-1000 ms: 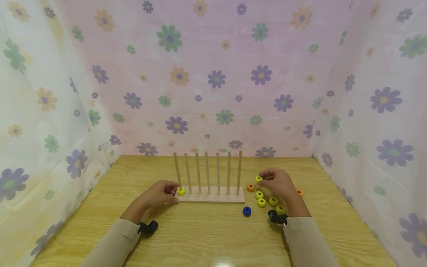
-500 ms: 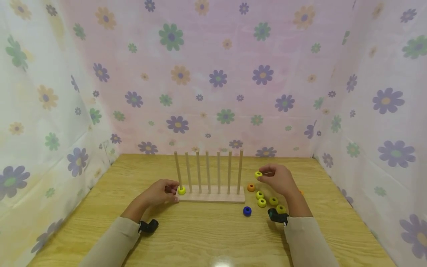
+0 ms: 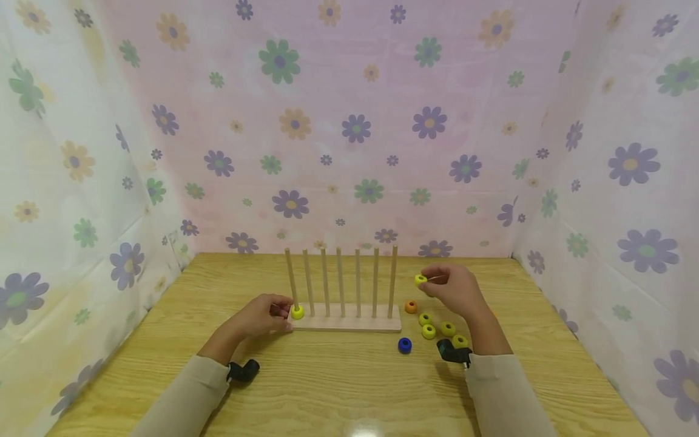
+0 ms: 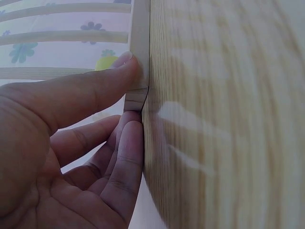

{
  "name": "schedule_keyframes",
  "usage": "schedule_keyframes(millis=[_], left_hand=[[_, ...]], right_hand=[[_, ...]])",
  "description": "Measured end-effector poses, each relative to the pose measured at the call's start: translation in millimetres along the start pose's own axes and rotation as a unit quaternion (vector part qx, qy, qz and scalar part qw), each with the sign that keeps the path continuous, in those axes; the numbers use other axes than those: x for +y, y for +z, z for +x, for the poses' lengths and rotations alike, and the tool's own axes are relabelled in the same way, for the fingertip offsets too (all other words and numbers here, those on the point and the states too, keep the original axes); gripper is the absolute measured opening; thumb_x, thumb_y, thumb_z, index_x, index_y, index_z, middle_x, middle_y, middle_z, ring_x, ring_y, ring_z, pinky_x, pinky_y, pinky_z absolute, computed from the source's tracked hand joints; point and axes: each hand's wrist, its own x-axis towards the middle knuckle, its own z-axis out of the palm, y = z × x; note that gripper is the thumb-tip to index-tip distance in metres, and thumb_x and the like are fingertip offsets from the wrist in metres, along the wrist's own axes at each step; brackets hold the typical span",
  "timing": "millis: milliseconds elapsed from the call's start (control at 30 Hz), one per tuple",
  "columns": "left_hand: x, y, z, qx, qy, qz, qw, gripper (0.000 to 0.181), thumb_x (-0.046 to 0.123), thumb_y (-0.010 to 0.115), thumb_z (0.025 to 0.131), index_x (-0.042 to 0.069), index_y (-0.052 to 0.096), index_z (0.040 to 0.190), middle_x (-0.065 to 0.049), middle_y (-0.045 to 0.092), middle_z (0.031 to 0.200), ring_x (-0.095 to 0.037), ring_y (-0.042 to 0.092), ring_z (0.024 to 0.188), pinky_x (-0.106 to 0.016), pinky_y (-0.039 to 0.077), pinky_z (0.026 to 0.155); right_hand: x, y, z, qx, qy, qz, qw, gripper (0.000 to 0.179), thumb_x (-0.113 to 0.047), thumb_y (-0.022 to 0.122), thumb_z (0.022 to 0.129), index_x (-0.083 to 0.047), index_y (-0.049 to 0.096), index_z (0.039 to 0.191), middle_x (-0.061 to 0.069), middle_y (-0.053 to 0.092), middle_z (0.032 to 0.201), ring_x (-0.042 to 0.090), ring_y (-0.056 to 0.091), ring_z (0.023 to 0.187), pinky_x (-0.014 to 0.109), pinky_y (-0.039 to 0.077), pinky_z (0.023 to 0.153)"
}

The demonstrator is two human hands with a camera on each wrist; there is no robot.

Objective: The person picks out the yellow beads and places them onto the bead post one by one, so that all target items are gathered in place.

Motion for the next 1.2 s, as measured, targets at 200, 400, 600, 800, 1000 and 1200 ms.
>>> schedule_keyframes(millis=[200, 400, 600, 800, 1000, 1200], left_hand=[[-0.2, 0.7, -0.7, -0.001, 0.001, -0.002, 1.0, 0.064, 0.014, 0.087, 0.086, -0.001, 0.059, 0.141, -0.006, 0.068, 0.115, -0.018, 0.062, 0.101, -0.036, 0.056, 0.088], [2.5, 1.2, -1.3, 0.0, -0.003, -0.003, 1.0, 0.063, 0.013, 0.086, 0.086, -0.001, 0.059, 0.141, -0.006, 0.067, 0.115, -0.018, 0.062, 0.102, -0.036, 0.056, 0.089], [1.8, 0.7, -0.2, -0.002, -0.001, -0.002, 1.0, 0.062, 0.012, 0.086, 0.086, -0.002, 0.059, 0.14, -0.006, 0.068, 0.113, -0.017, 0.062, 0.1, -0.035, 0.056, 0.088], [0.2, 0.7, -1.2, 0.001, -0.006, -0.003, 1.0, 0.063, 0.013, 0.086, 0.086, -0.001, 0.06, 0.14, -0.006, 0.067, 0.113, -0.018, 0.062, 0.1, -0.035, 0.056, 0.087], [0.1, 1.0, -1.9, 0.001, -0.011, -0.005, 0.9999, 0.063, 0.014, 0.086, 0.086, -0.001, 0.06, 0.141, -0.006, 0.067, 0.114, -0.018, 0.062, 0.101, -0.035, 0.056, 0.088], [0.6, 0.2, -1.4, -0.001, -0.011, -0.008, 0.9999, 0.063, 0.014, 0.086, 0.086, 0.0, 0.059, 0.142, -0.006, 0.067, 0.114, -0.018, 0.062, 0.101, -0.033, 0.056, 0.087]], right_hand=[[-5, -1, -1.9, 0.004, -0.01, 0.001, 0.9999, 0.039, -0.037, 0.075, 0.096, -0.013, 0.071, 0.127, 0.011, 0.076, 0.118, 0.024, 0.074, 0.101, 0.047, 0.06, 0.085], [-11, -3, -4.3, 0.014, -0.02, -0.007, 0.9997, 0.04, -0.04, 0.076, 0.096, -0.014, 0.071, 0.126, 0.01, 0.076, 0.117, 0.024, 0.073, 0.102, 0.047, 0.06, 0.085], [-22, -7, -7.3, 0.02, -0.03, -0.004, 0.9993, 0.039, -0.041, 0.076, 0.095, -0.016, 0.072, 0.124, 0.009, 0.075, 0.118, 0.028, 0.072, 0.106, 0.049, 0.059, 0.088], [-30, -8, -8.7, 0.029, -0.034, -0.013, 0.9989, 0.041, -0.045, 0.075, 0.095, -0.017, 0.072, 0.125, 0.009, 0.075, 0.117, 0.029, 0.072, 0.106, 0.051, 0.059, 0.088], [-34, -8, -8.7, 0.041, -0.051, -0.02, 0.9976, 0.038, -0.045, 0.075, 0.095, -0.018, 0.072, 0.123, 0.007, 0.075, 0.115, 0.026, 0.073, 0.102, 0.045, 0.06, 0.084], [-40, -8, -9.3, 0.05, -0.066, -0.028, 0.9962, 0.036, -0.043, 0.075, 0.095, -0.018, 0.073, 0.121, 0.004, 0.075, 0.111, 0.021, 0.072, 0.097, 0.034, 0.058, 0.081]])
